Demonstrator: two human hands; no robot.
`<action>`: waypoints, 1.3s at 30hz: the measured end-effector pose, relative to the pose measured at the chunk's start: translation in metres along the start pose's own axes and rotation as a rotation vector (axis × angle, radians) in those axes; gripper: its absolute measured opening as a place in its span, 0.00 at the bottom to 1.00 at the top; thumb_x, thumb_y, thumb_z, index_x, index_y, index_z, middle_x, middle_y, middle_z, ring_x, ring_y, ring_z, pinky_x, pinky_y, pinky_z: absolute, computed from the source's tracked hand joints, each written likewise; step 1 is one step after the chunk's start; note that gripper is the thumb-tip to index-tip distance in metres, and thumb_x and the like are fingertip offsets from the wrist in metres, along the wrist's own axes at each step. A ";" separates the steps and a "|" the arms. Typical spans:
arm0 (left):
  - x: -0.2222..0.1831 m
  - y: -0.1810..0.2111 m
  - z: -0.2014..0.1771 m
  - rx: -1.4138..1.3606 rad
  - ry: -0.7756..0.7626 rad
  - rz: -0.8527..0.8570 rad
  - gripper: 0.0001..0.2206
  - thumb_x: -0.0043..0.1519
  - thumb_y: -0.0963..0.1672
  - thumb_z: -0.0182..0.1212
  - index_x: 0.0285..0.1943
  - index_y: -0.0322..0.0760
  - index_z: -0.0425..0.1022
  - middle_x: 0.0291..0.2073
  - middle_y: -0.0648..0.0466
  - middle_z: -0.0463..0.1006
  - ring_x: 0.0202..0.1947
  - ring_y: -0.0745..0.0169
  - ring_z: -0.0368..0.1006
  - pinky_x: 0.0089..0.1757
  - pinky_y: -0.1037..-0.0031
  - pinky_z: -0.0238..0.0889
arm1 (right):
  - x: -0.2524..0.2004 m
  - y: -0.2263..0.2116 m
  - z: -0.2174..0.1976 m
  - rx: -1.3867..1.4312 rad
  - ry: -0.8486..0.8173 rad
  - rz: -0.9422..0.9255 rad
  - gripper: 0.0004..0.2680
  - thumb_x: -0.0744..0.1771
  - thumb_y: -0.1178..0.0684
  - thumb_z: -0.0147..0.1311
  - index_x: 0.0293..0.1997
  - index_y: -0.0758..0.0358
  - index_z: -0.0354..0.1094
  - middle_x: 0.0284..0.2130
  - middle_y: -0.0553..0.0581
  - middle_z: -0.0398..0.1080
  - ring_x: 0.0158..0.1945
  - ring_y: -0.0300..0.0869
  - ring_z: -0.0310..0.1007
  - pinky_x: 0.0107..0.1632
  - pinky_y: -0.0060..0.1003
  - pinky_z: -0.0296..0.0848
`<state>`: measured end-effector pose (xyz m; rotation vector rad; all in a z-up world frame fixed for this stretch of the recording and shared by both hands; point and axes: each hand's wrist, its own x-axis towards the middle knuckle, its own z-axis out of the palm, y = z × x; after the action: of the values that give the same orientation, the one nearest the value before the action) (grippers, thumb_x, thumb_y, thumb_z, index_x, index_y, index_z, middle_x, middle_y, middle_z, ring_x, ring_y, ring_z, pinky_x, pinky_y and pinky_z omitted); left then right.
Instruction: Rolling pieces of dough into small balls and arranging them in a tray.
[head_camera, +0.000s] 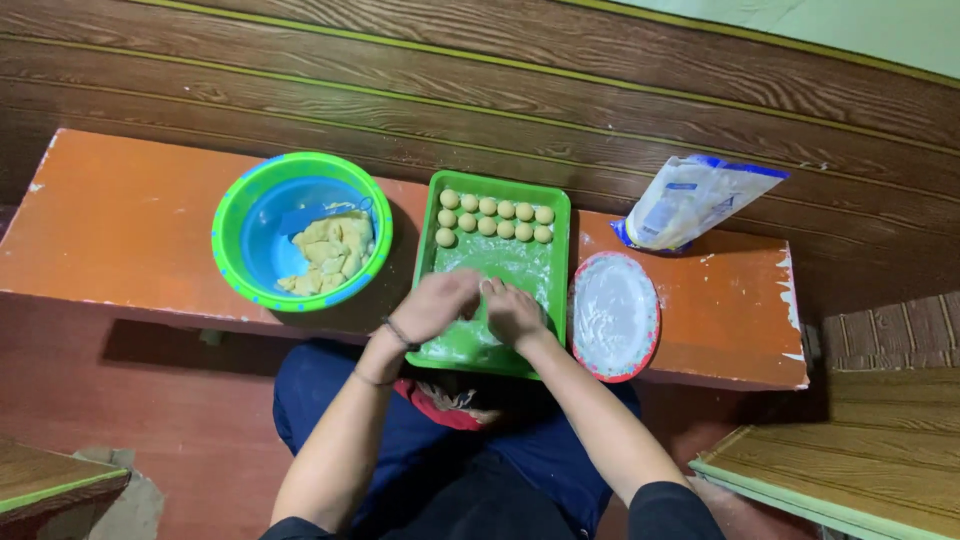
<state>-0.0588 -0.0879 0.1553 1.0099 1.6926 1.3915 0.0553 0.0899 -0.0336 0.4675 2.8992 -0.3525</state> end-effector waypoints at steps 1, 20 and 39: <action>-0.008 0.028 -0.014 0.002 0.001 0.005 0.20 0.69 0.49 0.52 0.25 0.37 0.77 0.18 0.51 0.78 0.23 0.57 0.71 0.33 0.67 0.68 | 0.003 -0.002 -0.007 -0.002 0.005 -0.001 0.20 0.65 0.56 0.39 0.66 0.56 0.59 0.62 0.56 0.65 0.59 0.55 0.69 0.58 0.53 0.69; -0.056 0.139 -0.048 -0.144 0.019 0.271 0.25 0.67 0.56 0.46 0.18 0.42 0.61 0.12 0.60 0.59 0.16 0.67 0.51 0.24 0.74 0.48 | -0.004 -0.017 -0.050 0.304 0.260 -0.075 0.13 0.62 0.58 0.64 0.50 0.64 0.73 0.38 0.62 0.70 0.48 0.57 0.73 0.55 0.47 0.72; 0.023 -0.109 0.058 0.137 0.170 -0.236 0.24 0.67 0.54 0.59 0.65 0.37 0.70 0.53 0.42 0.80 0.52 0.39 0.78 0.53 0.52 0.69 | -0.004 -0.016 -0.058 1.364 0.269 0.454 0.16 0.69 0.46 0.62 0.55 0.66 0.67 0.39 0.59 0.75 0.38 0.39 0.76 0.43 0.34 0.75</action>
<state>-0.0316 -0.0548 0.0377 0.7518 1.9844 1.2497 0.0458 0.0890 0.0255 1.3376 2.1576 -2.2496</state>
